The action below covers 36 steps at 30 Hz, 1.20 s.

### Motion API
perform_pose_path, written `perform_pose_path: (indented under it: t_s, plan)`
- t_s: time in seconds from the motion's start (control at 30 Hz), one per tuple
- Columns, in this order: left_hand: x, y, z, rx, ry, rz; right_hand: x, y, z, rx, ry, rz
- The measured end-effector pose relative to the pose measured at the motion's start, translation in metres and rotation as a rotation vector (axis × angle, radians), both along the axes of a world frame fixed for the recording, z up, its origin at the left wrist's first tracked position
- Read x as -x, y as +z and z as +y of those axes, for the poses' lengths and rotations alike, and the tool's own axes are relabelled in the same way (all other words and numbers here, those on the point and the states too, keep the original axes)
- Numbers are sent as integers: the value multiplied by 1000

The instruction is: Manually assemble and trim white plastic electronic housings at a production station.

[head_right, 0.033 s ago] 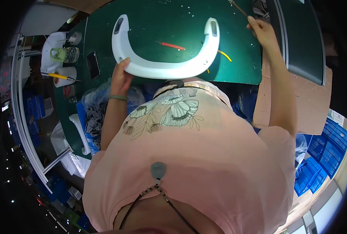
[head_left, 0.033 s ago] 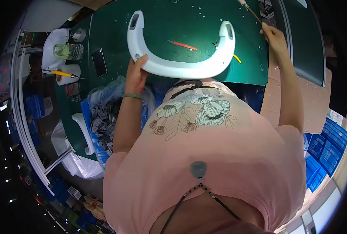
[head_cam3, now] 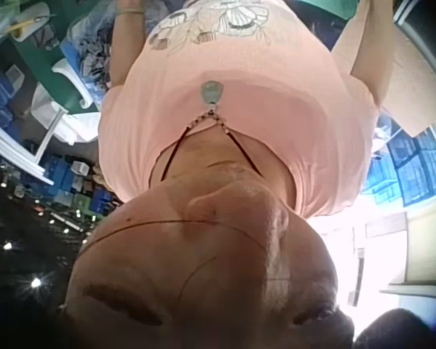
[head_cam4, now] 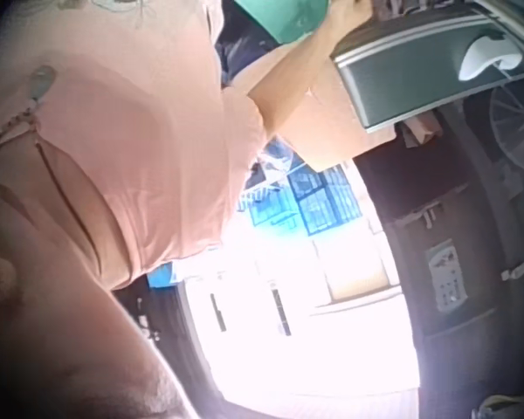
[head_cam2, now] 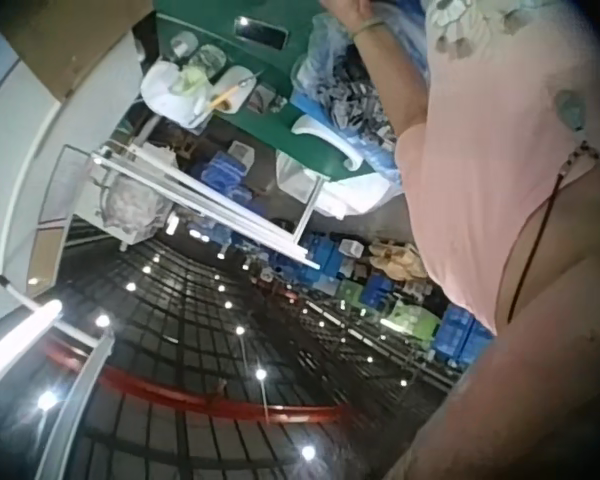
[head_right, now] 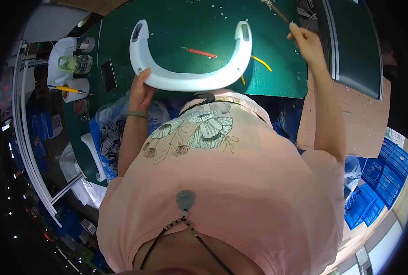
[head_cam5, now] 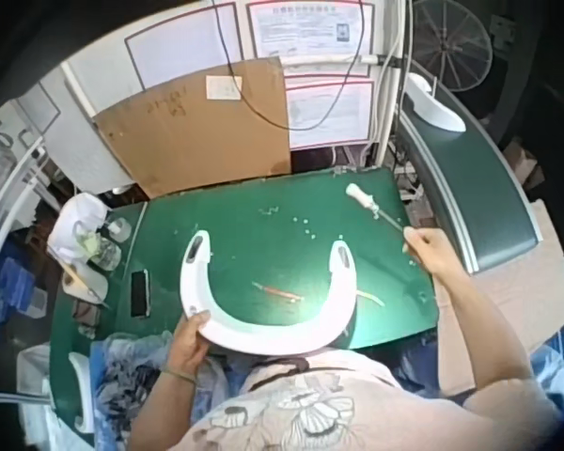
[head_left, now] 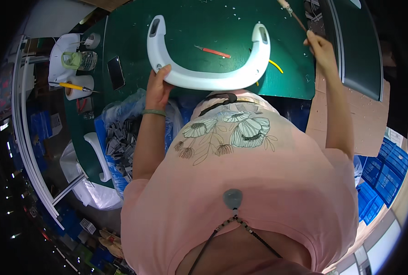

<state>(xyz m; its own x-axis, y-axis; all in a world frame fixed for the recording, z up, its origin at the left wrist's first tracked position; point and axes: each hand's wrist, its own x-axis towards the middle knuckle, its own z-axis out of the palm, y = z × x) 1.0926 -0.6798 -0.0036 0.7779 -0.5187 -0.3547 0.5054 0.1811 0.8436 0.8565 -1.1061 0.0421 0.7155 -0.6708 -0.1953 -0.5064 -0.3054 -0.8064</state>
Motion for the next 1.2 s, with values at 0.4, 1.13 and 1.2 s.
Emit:
perform_pose_path:
  t_s: [0.4, 1.13, 1.2]
  plan:
    - [-27, -31, 23, -176, -67, 253, 36, -73, 22, 285, -194, 312]
    - [46, -5, -29, -940, -562, -1508, 38, -131, 38, -167, -127, -31]
    - [60, -5, -30, -897, -516, -1429, 34, -136, 34, -149, -71, -51]
